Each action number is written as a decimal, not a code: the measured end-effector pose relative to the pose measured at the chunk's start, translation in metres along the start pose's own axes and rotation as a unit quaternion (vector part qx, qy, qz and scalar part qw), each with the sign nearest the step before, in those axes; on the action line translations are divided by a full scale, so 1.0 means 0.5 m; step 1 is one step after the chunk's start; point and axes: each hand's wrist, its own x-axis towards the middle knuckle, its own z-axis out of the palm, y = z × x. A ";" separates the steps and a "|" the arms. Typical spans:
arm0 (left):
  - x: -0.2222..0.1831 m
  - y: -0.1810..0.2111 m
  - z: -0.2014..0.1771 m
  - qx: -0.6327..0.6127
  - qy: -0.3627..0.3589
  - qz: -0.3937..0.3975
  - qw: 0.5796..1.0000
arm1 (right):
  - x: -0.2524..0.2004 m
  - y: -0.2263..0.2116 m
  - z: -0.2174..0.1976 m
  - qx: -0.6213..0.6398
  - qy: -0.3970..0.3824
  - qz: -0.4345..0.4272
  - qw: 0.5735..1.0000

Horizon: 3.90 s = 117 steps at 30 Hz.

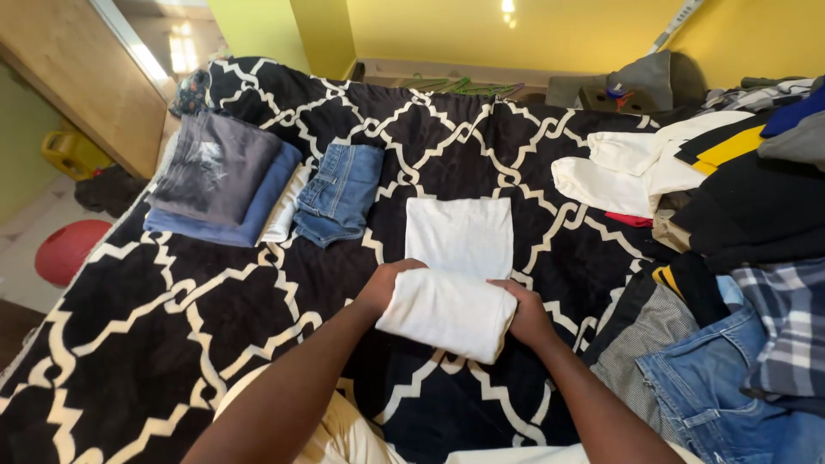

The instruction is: Folding various items of clothing and stacking them on a bed

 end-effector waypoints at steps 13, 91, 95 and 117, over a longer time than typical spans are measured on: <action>0.038 -0.117 0.085 -0.168 0.098 -0.222 0.955 | 0.029 0.014 0.019 0.094 0.067 0.116 0.987; 0.069 0.178 0.030 -0.672 0.091 -0.453 0.578 | 0.063 -0.021 -0.008 0.369 0.002 0.419 0.830; 0.088 0.132 0.049 -0.629 0.074 -0.474 0.612 | 0.058 -0.020 -0.011 0.330 0.004 0.415 0.848; 0.116 0.249 -0.471 -0.488 0.278 -0.313 0.766 | 0.055 -0.111 -0.002 0.168 -0.004 0.420 0.892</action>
